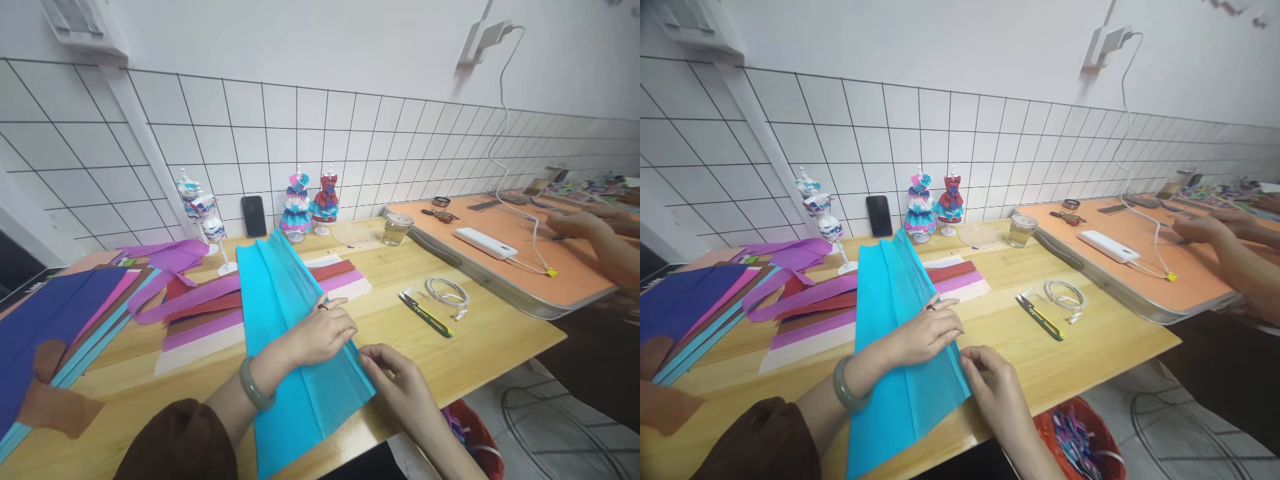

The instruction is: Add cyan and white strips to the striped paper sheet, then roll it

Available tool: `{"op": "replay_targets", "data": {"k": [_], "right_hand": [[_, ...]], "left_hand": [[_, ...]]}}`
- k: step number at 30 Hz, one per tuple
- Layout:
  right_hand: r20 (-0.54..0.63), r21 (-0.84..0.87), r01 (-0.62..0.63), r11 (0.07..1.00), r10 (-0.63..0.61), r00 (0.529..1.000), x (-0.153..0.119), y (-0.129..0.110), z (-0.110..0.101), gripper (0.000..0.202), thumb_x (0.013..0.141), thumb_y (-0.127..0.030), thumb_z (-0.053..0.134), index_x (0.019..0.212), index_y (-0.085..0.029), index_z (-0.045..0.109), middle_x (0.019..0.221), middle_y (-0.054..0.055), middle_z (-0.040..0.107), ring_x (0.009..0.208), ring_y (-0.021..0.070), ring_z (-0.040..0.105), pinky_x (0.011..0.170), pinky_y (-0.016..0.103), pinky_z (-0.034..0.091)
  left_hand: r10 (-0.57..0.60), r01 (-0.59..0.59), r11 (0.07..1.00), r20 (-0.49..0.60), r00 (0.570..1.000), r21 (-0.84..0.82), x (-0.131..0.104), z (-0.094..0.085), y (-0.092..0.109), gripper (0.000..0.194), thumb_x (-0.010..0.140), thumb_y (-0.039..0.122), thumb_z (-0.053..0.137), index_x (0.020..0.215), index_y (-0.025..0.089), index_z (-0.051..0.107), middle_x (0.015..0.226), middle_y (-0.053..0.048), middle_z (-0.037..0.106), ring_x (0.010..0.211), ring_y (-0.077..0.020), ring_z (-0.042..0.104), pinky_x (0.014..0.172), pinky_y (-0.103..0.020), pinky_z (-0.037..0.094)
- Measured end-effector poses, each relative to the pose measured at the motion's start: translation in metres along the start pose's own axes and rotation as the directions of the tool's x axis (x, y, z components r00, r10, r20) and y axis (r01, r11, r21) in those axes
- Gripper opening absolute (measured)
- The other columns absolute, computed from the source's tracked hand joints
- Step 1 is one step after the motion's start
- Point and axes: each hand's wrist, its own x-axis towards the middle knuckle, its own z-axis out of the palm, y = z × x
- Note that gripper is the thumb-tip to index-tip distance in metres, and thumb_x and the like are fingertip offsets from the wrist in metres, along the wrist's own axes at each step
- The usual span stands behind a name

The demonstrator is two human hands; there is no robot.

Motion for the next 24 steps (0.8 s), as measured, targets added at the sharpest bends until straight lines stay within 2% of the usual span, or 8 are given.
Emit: {"op": "replay_targets", "data": {"k": [4,8,11,13,16,19,22,24], "right_hand": [[-0.008,0.119,-0.084,0.989,0.086,0.996,0.005,0.003,0.001,0.035,0.079,-0.047,0.050,0.088,-0.016,0.062,0.086,0.008,0.067,0.081,0.0197,0.061,0.070,0.027,0.048],[-0.050,0.107,-0.060,0.992,0.066,0.997,0.015,0.011,-0.008,0.039,0.081,-0.046,0.048,0.099,-0.015,0.059,0.089,0.009,0.067,0.082,0.0196,0.062,0.074,0.029,0.048],[-0.227,-0.213,-0.041,0.976,-0.009,0.974,0.031,0.025,-0.033,0.036,0.083,-0.041,0.045,0.103,-0.014,0.059,0.100,0.011,0.065,0.094,0.0223,0.059,0.084,0.034,0.044],[-0.310,-0.500,-0.127,0.857,-0.040,0.950,0.043,0.036,-0.053,0.035,0.084,-0.035,0.042,0.108,-0.015,0.057,0.111,0.012,0.061,0.101,0.0253,0.056,0.085,0.038,0.042],[-0.260,-0.769,-0.172,0.615,-0.055,0.964,0.059,0.054,-0.075,0.032,0.085,-0.022,0.036,0.107,-0.013,0.058,0.108,0.015,0.061,0.101,0.0264,0.054,0.082,0.037,0.041],[-0.207,-0.843,-0.164,0.512,-0.027,0.978,0.063,0.065,-0.082,0.030,0.083,-0.013,0.035,0.097,-0.010,0.061,0.095,0.017,0.064,0.093,0.0256,0.056,0.079,0.035,0.041],[-0.190,-0.852,-0.156,0.499,-0.017,0.982,0.057,0.069,-0.079,0.030,0.083,-0.011,0.035,0.101,-0.012,0.059,0.095,0.015,0.064,0.093,0.0251,0.055,0.078,0.033,0.040],[-0.192,-0.860,-0.161,0.484,-0.015,0.981,0.051,0.070,-0.078,0.033,0.084,-0.012,0.034,0.108,-0.012,0.057,0.098,0.014,0.063,0.095,0.0253,0.054,0.077,0.033,0.040]], "left_hand": [[0.021,-0.021,1.000,-0.003,1.000,-0.015,0.001,-0.009,-0.004,0.022,0.088,0.031,0.041,0.080,0.021,0.059,0.091,-0.003,0.062,0.125,-0.0216,0.033,0.106,-0.049,0.007],[0.032,-0.033,0.999,-0.014,0.999,-0.033,-0.003,-0.014,-0.010,0.021,0.088,0.028,0.043,0.076,0.020,0.058,0.085,-0.003,0.062,0.122,-0.0207,0.037,0.106,-0.049,0.006],[0.030,-0.030,0.999,-0.017,0.999,-0.033,-0.005,-0.017,-0.011,0.024,0.089,0.029,0.041,0.074,0.020,0.057,0.082,-0.002,0.062,0.113,-0.0198,0.047,0.106,-0.049,0.006],[0.035,-0.035,0.999,-0.021,0.999,-0.025,-0.005,-0.020,-0.010,0.026,0.089,0.031,0.039,0.074,0.020,0.058,0.082,-0.002,0.061,0.104,-0.0187,0.052,0.106,-0.049,0.008],[0.053,-0.053,0.999,-0.029,0.998,-0.012,-0.003,-0.021,-0.008,0.028,0.089,0.033,0.039,0.076,0.020,0.059,0.082,-0.003,0.061,0.100,-0.0184,0.054,0.105,-0.047,0.015],[0.067,-0.067,0.998,-0.027,0.997,-0.001,-0.001,-0.021,-0.006,0.029,0.089,0.035,0.039,0.078,0.019,0.060,0.083,-0.004,0.062,0.100,-0.0191,0.053,0.100,-0.043,0.026],[0.089,-0.089,0.996,-0.024,0.996,-0.005,-0.001,-0.022,-0.007,0.030,0.089,0.036,0.040,0.077,0.017,0.060,0.083,-0.005,0.062,0.095,-0.0178,0.055,0.092,-0.034,0.035],[0.100,-0.101,0.995,-0.023,0.995,-0.006,-0.001,-0.024,-0.008,0.030,0.088,0.036,0.041,0.075,0.016,0.059,0.081,-0.004,0.062,0.088,-0.0158,0.056,0.090,-0.031,0.035]]}}
